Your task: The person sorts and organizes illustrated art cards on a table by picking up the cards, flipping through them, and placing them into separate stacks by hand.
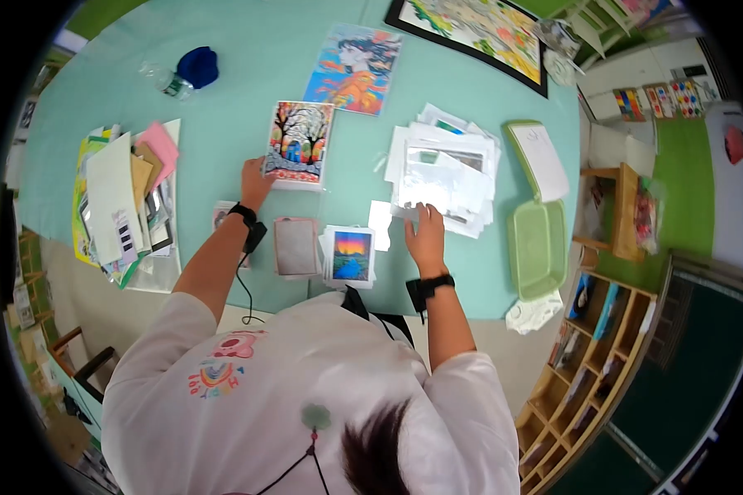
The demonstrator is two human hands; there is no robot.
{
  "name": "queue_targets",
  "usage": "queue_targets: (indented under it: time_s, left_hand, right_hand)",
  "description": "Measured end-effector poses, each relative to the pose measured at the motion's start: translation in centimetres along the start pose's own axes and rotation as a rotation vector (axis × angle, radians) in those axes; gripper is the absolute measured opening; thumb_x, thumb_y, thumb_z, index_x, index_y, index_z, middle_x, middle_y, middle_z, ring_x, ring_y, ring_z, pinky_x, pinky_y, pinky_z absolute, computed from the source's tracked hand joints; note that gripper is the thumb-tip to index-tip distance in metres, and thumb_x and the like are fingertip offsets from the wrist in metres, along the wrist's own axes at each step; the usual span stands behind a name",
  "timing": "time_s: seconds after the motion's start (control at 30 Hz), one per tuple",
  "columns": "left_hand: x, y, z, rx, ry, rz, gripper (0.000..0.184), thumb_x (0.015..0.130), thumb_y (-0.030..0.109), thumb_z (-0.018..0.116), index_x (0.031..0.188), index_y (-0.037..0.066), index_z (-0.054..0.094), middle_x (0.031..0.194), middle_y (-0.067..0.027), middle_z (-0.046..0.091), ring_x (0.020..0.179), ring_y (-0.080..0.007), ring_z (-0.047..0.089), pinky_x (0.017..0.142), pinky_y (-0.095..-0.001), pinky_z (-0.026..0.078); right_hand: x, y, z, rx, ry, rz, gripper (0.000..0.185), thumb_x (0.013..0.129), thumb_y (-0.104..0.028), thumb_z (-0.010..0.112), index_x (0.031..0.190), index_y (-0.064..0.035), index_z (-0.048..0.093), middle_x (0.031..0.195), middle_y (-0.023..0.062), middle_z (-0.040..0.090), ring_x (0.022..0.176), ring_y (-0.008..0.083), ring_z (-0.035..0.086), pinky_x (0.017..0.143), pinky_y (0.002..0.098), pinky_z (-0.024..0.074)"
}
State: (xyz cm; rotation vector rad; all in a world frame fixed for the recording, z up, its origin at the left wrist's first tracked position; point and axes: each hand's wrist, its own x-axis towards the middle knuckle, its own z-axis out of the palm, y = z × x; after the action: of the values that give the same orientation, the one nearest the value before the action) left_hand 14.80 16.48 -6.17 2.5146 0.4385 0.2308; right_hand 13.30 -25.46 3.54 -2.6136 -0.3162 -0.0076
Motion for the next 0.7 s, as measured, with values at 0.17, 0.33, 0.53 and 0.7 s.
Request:
queue_targets:
  time_s: [0.17,0.33,0.53,0.7]
  left_hand:
    - [-1.1,0.6,0.3,-0.05,-0.033,-0.051,0.051,0.07,0.015,0.072,0.114,-0.003,0.055,0.11,-0.0219,0.051,0.101,-0.0372,0.051,0.087,-0.0402,0.044]
    - [-1.4,1.8,-0.8,-0.087,0.016,0.033,0.05,0.074,0.012,0.07,0.118,-0.002,0.051,0.111,-0.0195,0.05,0.1,-0.0339,0.051,0.088,-0.039,0.043]
    - [-4.7,8.3,-1.6,-0.355,-0.066,0.135,0.046,0.078,0.008,0.066,0.12,0.0,0.049,0.116,-0.0176,0.051,0.106,-0.0313,0.05,0.088,-0.0382,0.045]
    - [-8.7,13.7,-0.8,-0.498,-0.277,0.146,0.047,0.08,0.008,0.065,0.124,0.004,0.048,0.118,-0.0145,0.051,0.108,-0.0252,0.052,0.091,-0.0353,0.045]
  right_hand:
    - [2.9,3.5,-0.2,-0.193,-0.034,0.079,0.067,0.073,-0.013,0.069,0.131,-0.0015,0.038,0.136,0.0251,0.035,0.127,0.0396,0.033,0.105,0.0426,0.03]
    - [4.5,4.2,-0.2,-0.357,-0.27,0.159,0.09,0.067,-0.017,0.076,0.14,-0.0063,0.025,0.146,0.0199,0.019,0.135,0.0348,0.021,0.11,0.044,0.022]
    - [2.3,5.0,0.7,-0.321,-0.204,-0.02,0.053,0.08,-0.01,0.062,0.129,-0.0061,0.041,0.139,0.0212,0.032,0.128,0.0351,0.032,0.103,0.0445,0.0318]
    - [0.0,1.6,-2.3,0.03,-0.009,0.015,0.016,0.088,-0.012,0.054,0.099,-0.0029,0.06,0.091,0.0166,0.063,0.083,0.0367,0.06,0.072,0.0401,0.0481]
